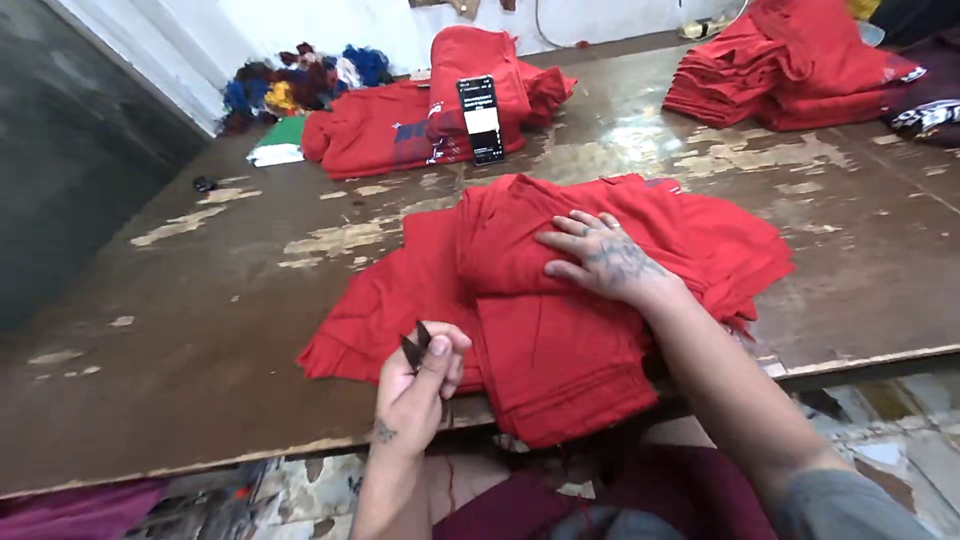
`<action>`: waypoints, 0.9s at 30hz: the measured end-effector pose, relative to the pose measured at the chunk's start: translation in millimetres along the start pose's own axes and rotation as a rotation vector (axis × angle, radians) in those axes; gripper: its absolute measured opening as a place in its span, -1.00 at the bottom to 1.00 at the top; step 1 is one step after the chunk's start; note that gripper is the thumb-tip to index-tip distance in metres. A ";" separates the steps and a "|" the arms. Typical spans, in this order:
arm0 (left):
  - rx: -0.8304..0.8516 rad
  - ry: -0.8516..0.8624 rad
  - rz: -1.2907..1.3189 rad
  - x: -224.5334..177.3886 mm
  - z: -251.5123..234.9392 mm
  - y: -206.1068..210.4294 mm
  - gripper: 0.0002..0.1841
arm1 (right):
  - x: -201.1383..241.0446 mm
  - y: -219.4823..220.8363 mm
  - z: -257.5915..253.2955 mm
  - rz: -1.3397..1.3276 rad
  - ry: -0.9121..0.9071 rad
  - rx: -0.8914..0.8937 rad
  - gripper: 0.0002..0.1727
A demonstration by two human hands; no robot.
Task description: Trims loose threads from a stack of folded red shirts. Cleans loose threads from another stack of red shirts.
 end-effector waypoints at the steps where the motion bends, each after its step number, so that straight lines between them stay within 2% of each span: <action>1: -0.013 0.001 0.009 -0.8 2.0 -3.1 -0.68 | -13.7 10.1 -10.3 -0.051 0.054 0.092 -0.37; 2: -0.016 -0.001 0.008 -1.5 3.3 -3.5 -0.68 | -20.7 13.5 -15.0 -0.099 0.083 0.142 -0.34; 4: 0.020 -0.022 -0.037 -1.7 4.7 2.5 -0.68 | -23.2 11.5 -13.4 -0.163 0.077 0.088 -0.32; 7: 0.119 -0.017 -0.105 3.6 4.4 20.6 -0.63 | -17.9 -3.3 11.1 -0.233 -0.013 -0.249 -0.43; 9: 0.124 -0.021 -0.080 8.3 0.8 29.6 -0.63 | 2.7 -19.8 39.7 -0.219 -0.114 -0.429 -0.49; 10: 0.107 -0.031 -0.058 10.8 -1.5 32.8 -0.64 | 18.7 -21.5 55.9 -0.213 -0.148 -0.429 -0.49; 12: 0.100 -0.068 -0.064 19.8 -3.4 39.0 -0.66 | 51.8 -0.2 84.9 -0.180 -0.213 -0.280 -0.49; 14: 0.194 -0.113 -0.243 32.7 -3.3 45.5 -0.65 | 70.0 24.9 108.3 -0.191 -0.264 -0.196 -0.73; 15: 0.258 -0.123 -0.367 37.4 -3.3 48.3 -0.64 | 73.5 25.2 117.1 -0.240 -0.255 -0.224 -0.84; 16: 0.307 -0.106 -0.461 39.1 -4.0 50.7 -0.64 | 74.0 17.9 124.8 -0.294 -0.231 -0.254 -0.85; 20: 0.447 0.014 -0.571 34.5 3.3 54.4 -0.64 | 60.6 6.5 171.6 -0.301 -0.219 -0.336 -0.84; 24: 0.593 0.115 -0.727 22.4 9.7 65.7 -0.58 | 57.4 14.3 179.1 -0.254 -0.177 -0.303 -0.82; 26: 0.666 0.102 -0.783 17.5 9.7 72.6 -0.74 | 59.5 9.6 172.1 -0.271 -0.162 -0.284 -0.72; 27: 0.706 0.039 -0.785 14.5 8.6 75.1 -0.79 | 62.6 5.1 167.1 -0.290 -0.159 -0.295 -0.67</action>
Point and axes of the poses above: each hand's wrist, its own z-axis away from the middle knuckle, its own y-axis out of the palm, x = y × z, the point moved 5 cm from there along -z, towards the middle knuckle, and after that the axes turned 7 degrees about y, right-handed, at the moved point
